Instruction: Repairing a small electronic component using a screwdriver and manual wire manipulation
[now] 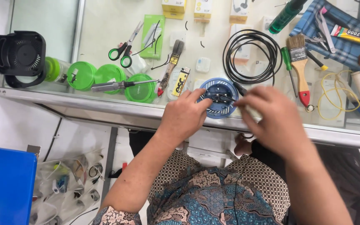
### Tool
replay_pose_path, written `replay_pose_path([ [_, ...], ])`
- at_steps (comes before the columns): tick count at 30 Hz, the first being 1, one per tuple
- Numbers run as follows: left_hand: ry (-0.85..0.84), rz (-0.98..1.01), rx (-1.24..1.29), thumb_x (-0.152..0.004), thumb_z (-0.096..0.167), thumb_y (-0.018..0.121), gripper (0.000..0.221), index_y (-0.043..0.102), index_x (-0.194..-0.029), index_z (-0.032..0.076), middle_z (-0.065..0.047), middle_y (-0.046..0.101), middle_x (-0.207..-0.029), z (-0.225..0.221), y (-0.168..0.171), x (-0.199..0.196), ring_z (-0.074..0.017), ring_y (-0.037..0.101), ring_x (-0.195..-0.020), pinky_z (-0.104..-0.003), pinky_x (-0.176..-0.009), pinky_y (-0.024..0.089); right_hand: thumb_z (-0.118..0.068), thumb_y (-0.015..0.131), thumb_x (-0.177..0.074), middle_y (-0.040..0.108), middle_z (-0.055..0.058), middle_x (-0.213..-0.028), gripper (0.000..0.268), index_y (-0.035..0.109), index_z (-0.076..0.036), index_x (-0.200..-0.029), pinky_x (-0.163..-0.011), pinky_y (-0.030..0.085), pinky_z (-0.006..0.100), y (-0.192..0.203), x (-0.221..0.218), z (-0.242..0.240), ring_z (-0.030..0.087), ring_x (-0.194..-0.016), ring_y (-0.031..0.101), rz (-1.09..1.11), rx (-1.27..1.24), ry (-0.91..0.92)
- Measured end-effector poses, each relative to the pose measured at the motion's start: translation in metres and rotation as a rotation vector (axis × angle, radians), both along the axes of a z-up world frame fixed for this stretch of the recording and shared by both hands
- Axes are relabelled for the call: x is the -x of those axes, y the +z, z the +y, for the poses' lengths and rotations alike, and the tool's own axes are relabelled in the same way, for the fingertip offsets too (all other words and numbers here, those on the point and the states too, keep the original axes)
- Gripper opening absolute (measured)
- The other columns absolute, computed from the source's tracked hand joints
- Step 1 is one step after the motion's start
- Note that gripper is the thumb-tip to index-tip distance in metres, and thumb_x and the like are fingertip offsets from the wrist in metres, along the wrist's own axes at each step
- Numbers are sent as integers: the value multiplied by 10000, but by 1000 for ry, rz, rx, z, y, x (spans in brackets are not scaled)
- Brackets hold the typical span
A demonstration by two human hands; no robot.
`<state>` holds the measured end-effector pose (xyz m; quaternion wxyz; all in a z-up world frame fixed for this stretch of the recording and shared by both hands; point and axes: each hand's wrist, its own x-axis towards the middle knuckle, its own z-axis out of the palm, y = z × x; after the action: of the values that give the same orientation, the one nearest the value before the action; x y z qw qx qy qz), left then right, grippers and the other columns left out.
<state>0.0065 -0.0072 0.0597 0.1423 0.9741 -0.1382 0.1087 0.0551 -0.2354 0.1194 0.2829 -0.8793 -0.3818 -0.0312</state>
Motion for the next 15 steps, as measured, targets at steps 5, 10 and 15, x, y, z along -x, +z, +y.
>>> replay_pose_path([
  [5, 65, -44, -27, -810, 221, 696, 145, 684, -955, 223, -15, 686, -1215, -6, -17, 7, -235, 669, -976, -399, -541, 584, -261, 630, -956, 701, 49, -863, 241, 701, -174, -1169, -704, 553, 472, -22, 28, 11, 311, -846, 688, 19, 267, -139],
  [10, 77, -61, -20, -797, 361, 756, 237, 680, -1002, 269, 33, 664, -1231, -1, -29, 7, -200, 677, -1045, -361, -634, 636, -384, 588, -957, 734, 65, -792, 371, 653, -190, -1266, -697, 593, 491, -38, 23, 17, 304, -808, 747, -6, 426, -132],
  [15, 89, -57, 19, -851, 339, 745, 172, 697, -1004, 277, 47, 679, -1206, -1, -30, 6, -185, 681, -1030, -356, -642, 638, -382, 614, -930, 703, 18, -736, 308, 667, -229, -1192, -662, 593, 428, -47, 24, 19, 256, -767, 741, -202, 435, -137],
])
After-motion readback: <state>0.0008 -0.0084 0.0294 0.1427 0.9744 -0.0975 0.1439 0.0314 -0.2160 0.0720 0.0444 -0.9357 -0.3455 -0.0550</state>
